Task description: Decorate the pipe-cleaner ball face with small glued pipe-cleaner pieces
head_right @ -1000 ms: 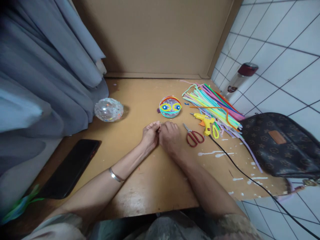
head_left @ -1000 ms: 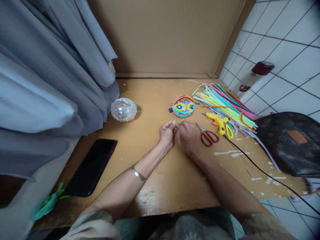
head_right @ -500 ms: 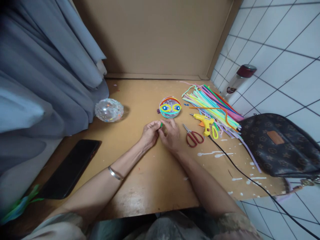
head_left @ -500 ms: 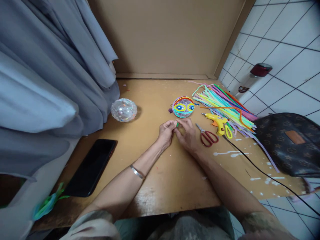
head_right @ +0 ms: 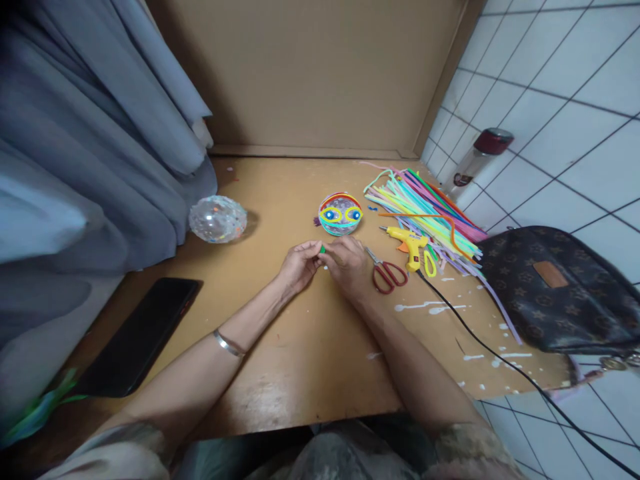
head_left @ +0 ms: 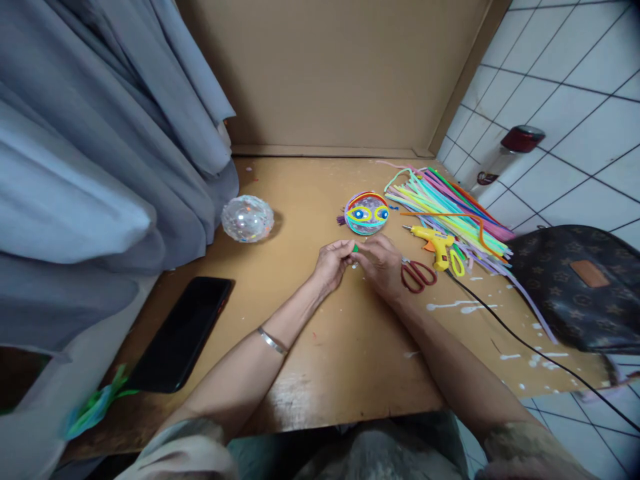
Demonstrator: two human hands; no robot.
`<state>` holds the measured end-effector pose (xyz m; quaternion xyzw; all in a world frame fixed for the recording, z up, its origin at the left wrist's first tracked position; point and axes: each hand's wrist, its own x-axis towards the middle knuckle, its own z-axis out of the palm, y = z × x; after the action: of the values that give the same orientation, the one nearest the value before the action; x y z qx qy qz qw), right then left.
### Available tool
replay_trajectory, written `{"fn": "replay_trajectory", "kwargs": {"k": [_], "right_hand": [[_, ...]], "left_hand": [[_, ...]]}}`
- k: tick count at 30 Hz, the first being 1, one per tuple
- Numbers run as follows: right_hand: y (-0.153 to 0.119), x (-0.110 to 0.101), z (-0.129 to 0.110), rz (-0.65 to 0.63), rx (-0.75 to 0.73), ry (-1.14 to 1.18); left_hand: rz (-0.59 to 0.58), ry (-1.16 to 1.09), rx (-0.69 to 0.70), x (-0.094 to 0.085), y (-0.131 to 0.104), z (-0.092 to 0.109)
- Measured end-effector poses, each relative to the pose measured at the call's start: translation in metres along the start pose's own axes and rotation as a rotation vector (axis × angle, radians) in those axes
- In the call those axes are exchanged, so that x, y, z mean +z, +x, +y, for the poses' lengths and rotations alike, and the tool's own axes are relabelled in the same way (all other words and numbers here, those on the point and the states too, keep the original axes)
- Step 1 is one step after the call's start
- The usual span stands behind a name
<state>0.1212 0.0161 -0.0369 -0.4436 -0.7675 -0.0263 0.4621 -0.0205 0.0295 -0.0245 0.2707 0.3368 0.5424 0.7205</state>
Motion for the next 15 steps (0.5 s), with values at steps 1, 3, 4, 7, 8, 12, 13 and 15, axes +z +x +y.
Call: {"fn": "replay_trajectory", "kwargs": {"k": [1,3,4,7,8,12,13,15], "right_hand": [[0.0002,0.0002,0.0005,0.011,-0.015,0.008],[0.0009,0.0002,0.0013,0.036,-0.039,0.029],[0.0012,0.0,0.0015,0.042,-0.042,0.039],[0.0019,-0.0008,0.0014,0.019,-0.007,0.07],[0.002,-0.001,0.0013,0.005,0.012,0.079],[0.0019,-0.001,0.0007,0.008,0.04,0.103],[0.0018,-0.0008,0.0007,0.016,0.042,0.102],[0.0019,-0.0003,0.0009,0.019,0.06,0.096]], "left_hand": [[-0.002,0.0,-0.01,0.0001,0.0,0.0009],[-0.006,0.004,-0.023,0.0004,0.0,0.0026],[-0.006,0.006,-0.028,0.0006,-0.0001,0.0033],[-0.006,0.009,-0.025,0.0015,-0.0007,0.0043],[-0.006,0.011,-0.02,0.0018,-0.0009,0.0042],[-0.001,0.009,-0.005,0.0025,-0.0016,0.003],[0.002,0.007,-0.006,0.0026,-0.0016,0.0026],[0.005,0.006,-0.005,0.0024,-0.0014,0.0019]]}}
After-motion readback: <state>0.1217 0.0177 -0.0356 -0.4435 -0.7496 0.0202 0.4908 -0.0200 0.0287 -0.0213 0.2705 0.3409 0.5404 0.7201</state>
